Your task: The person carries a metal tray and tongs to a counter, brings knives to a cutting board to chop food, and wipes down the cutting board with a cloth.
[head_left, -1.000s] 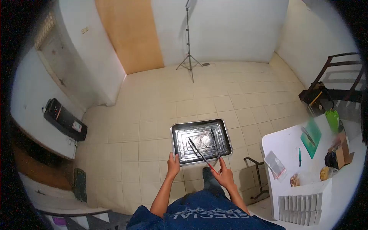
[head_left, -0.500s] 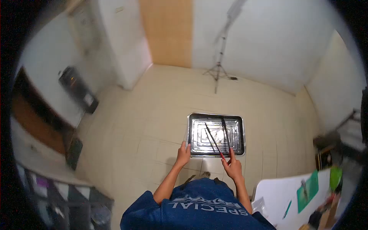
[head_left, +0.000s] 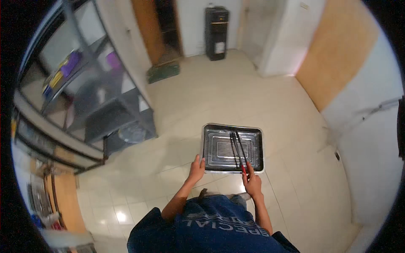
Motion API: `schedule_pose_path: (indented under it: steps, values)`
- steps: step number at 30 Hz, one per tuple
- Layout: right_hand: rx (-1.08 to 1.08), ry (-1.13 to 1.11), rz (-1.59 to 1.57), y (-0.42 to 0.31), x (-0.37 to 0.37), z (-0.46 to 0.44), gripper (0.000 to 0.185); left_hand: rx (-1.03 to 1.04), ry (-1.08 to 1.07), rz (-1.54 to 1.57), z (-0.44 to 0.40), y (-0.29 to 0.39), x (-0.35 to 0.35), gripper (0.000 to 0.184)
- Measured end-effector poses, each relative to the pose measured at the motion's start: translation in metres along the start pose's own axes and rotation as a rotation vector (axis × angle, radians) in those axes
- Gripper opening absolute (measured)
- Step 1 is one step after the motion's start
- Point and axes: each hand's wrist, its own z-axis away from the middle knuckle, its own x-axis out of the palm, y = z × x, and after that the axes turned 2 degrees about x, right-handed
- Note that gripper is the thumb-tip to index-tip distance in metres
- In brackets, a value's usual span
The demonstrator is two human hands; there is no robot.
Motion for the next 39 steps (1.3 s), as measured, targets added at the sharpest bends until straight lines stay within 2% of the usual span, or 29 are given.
schedule_pose_path:
  steps: [2, 3, 6, 8, 10, 14, 16, 18, 20, 21, 22, 24, 25, 26, 28, 32, 33, 36, 37, 38, 39]
  values:
    - [0.037, -0.178, 0.023, -0.067, 0.043, 0.001, 0.061, -0.111, 0.070, -0.038, 0.021, -0.032, -0.074, 0.044]
    - [-0.074, -0.132, -0.029, -0.074, 0.078, -0.003, 0.061, -0.115, 0.120, -0.071, 0.027, -0.048, -0.100, 0.043]
    - [-0.159, -0.251, -0.016, -0.128, 0.143, 0.000, 0.057, -0.246, 0.251, -0.077, 0.052, -0.082, -0.168, 0.042]
    - [-0.223, -0.305, -0.007, -0.171, 0.162, -0.006, 0.057, -0.219, 0.266, -0.127, 0.060, -0.102, -0.205, 0.039]
    - [-0.312, -0.398, 0.076, -0.210, 0.177, -0.017, 0.058, -0.180, 0.490, -0.137, 0.071, -0.124, -0.230, 0.037]
    - [-0.451, -0.483, 0.140, -0.263, 0.231, -0.039, 0.059, -0.236, 0.591, -0.112, 0.076, -0.187, -0.284, 0.035]
    - [-0.470, -0.500, 0.090, -0.291, 0.255, -0.052, 0.057, -0.320, 0.522, -0.060, 0.069, -0.212, -0.315, 0.034]
    - [-0.492, -0.544, 0.151, -0.324, 0.287, -0.072, 0.058, -0.322, 0.564, -0.070, 0.052, -0.252, -0.346, 0.034]
    - [-0.504, -0.534, 0.182, -0.366, 0.319, -0.094, 0.057, -0.359, 0.494, 0.181, 0.028, -0.309, -0.379, 0.035]
    - [-0.502, -0.518, 0.174, -0.388, 0.337, -0.106, 0.056, -0.213, 0.522, -0.078, 0.012, -0.323, -0.405, 0.036]
    - [-0.500, -0.501, 0.167, -0.412, 0.353, -0.118, 0.056, -0.197, 0.525, -0.098, -0.007, -0.313, -0.433, 0.036]
    - [-0.507, -0.483, 0.124, -0.462, 0.371, -0.130, 0.058, -0.421, 0.481, 0.072, -0.042, -0.266, -0.494, 0.038]
    - [-0.483, -0.490, 0.074, -0.481, 0.384, -0.136, 0.059, -0.280, 0.462, -0.060, -0.055, -0.296, -0.518, 0.038]
    - [-0.459, -0.498, 0.023, -0.502, 0.403, -0.142, 0.060, -0.266, 0.470, -0.079, -0.072, -0.330, -0.546, 0.038]
    - [-0.448, -0.478, -0.013, -0.530, 0.430, -0.153, 0.061, -0.254, 0.411, -0.107, -0.091, -0.348, -0.574, 0.038]
    - [-0.471, -0.449, 0.076, -0.609, 0.500, -0.168, 0.056, -0.252, 0.428, 0.036, -0.120, -0.407, -0.658, 0.037]
    - [-0.493, -0.489, 0.104, -0.626, 0.518, -0.168, 0.056, -0.312, 0.434, 0.149, -0.118, -0.464, -0.664, 0.038]
    - [-0.485, -0.555, 0.127, -0.675, 0.557, -0.167, 0.056, -0.224, 0.516, 0.212, -0.126, -0.504, -0.706, 0.042]
    - [-0.481, -0.569, 0.148, -0.687, 0.571, -0.167, 0.057, -0.190, 0.512, 0.105, -0.130, -0.508, -0.725, 0.049]
    - [-0.478, -0.582, 0.169, -0.699, 0.588, -0.167, 0.057, -0.187, 0.499, 0.118, -0.138, -0.513, -0.743, 0.049]
    - [-0.515, -0.520, 0.124, -0.719, 0.601, -0.160, 0.057, -0.215, 0.388, 0.043, -0.148, -0.514, -0.772, 0.048]
